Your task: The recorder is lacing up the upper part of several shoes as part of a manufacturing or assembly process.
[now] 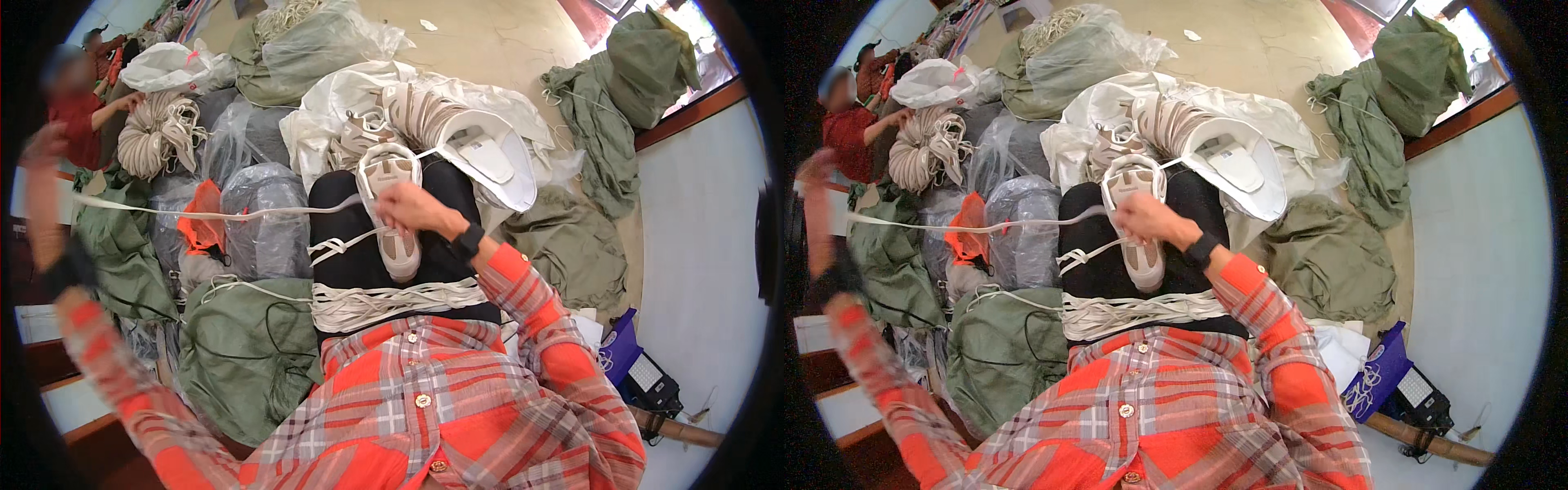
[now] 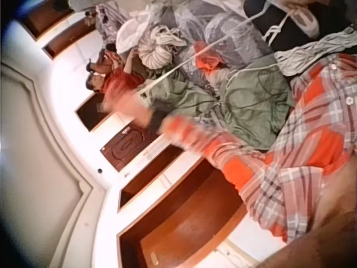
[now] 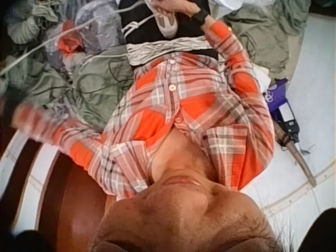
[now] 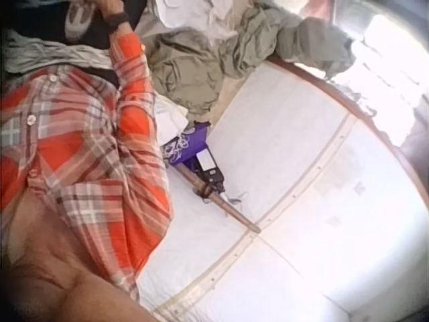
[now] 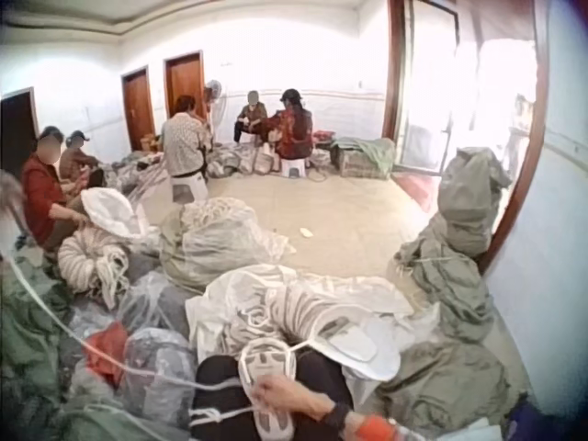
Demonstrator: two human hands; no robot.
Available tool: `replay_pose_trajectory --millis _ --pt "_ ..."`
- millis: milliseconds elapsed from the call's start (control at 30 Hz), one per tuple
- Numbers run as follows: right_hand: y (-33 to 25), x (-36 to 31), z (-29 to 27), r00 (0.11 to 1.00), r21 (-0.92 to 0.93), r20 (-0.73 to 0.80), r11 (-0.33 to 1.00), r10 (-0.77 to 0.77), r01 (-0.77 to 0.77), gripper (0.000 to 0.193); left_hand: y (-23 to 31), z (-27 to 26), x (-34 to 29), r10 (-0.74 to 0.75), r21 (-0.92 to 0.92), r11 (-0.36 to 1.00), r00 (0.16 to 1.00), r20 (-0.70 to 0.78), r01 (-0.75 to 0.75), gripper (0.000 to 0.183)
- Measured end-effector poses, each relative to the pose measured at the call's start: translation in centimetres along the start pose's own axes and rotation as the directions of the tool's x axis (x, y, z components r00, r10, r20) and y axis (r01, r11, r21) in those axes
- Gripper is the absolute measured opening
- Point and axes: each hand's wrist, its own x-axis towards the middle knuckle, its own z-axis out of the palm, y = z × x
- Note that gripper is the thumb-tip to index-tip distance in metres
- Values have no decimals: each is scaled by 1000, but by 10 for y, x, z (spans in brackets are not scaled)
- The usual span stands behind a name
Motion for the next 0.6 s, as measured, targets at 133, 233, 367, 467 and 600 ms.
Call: replay_pose_trajectory --millis 133,233,367,467,600 --pt "-45 17 7 989 264 41 957 -139 123 27 -75 185 -162 -380 221 923 664 644 314 15" --pt "-71 24 -2 967 310 -11 919 -253 244 22 -47 284 -232 -58 384 849 659 750 -363 16" --pt "-89 19 -21 938 145 -270 953 -219 264 16 -52 286 -244 -15 327 860 621 784 -392 23" --pt "-75 2 -22 875 -266 -355 933 -328 242 24 -22 235 -216 -132 -36 939 455 881 341 19" --pt "-101 -46 49 762 106 294 812 -577 574 17 56 164 -161 -179 -67 726 282 943 684 26"
